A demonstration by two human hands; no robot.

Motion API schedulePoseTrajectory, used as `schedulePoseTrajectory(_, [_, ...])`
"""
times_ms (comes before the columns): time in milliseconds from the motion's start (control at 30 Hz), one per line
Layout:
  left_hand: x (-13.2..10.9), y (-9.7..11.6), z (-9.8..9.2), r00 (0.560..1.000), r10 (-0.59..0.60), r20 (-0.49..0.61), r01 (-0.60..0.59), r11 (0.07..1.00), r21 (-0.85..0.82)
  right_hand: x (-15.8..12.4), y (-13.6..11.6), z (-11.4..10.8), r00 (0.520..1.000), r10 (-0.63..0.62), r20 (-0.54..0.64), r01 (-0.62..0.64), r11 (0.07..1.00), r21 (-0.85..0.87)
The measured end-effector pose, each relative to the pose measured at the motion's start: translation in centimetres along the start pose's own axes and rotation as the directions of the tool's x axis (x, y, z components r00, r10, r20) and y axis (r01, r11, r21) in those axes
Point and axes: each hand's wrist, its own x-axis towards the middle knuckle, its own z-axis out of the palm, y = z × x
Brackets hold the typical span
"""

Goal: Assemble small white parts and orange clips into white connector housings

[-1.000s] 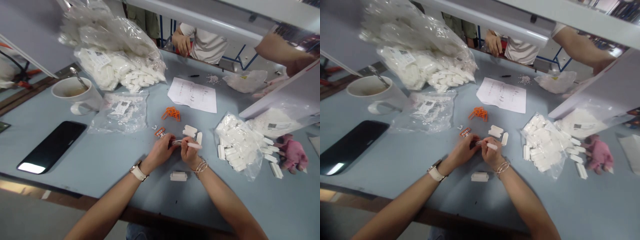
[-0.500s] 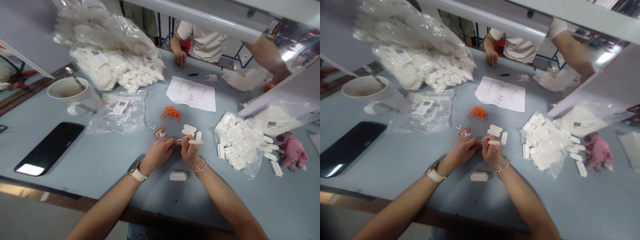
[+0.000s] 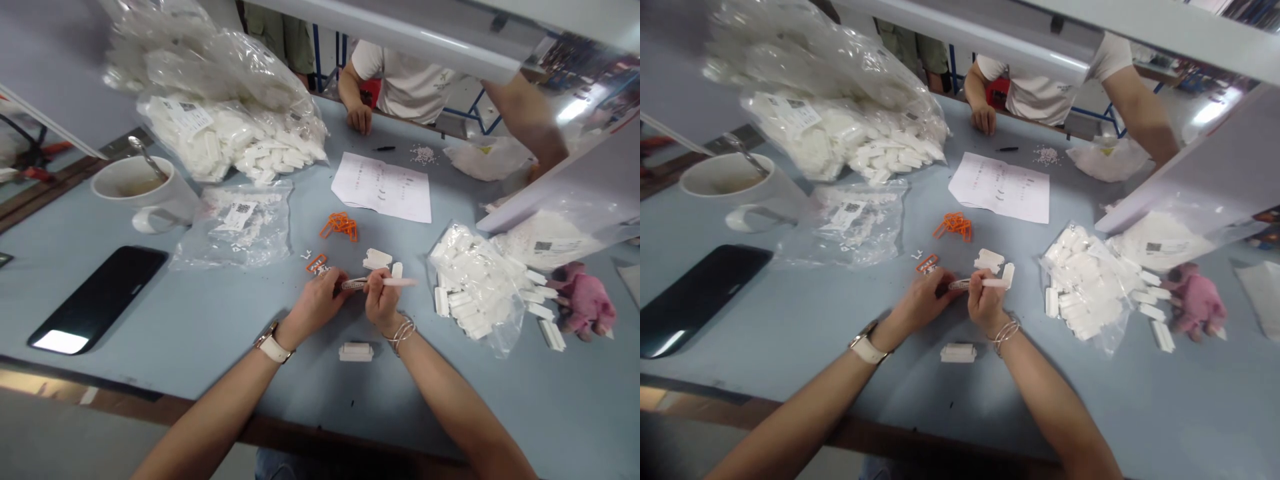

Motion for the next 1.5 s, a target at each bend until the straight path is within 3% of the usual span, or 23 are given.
schedulePoseTrajectory(367, [0.0, 0.0, 0.0, 0.999, -0.033, 0.016, 0.034, 0.999, -0.039, 0.0, -0.1, 0.1, 0.996, -0.042, 0.073, 0.045, 0.998, -0.034])
schedulePoseTrajectory(967, [0.1, -0.1, -0.1, 0.999, -0.030, 0.029, 0.031, 0.999, -0.045, 0.3, -0.4, 0.0, 0.994, -0.050, 0.096, 0.059, 0.993, -0.101])
schedulePoseTrajectory(1233, [-0.1, -0.8, 0.2, 0.988, 0.152, 0.026, -0.154, 0.986, 0.060, 0.7, -0.5, 0.0, 0.996, -0.014, 0.085, 0.021, 0.997, -0.075])
schedulePoseTrajectory(1500, [-0.2, -0.8, 0.3, 0.973, 0.228, 0.033, -0.230, 0.957, 0.176, 0.6, -0.6, -0.1, 0.997, -0.015, 0.082, 0.021, 0.998, -0.067])
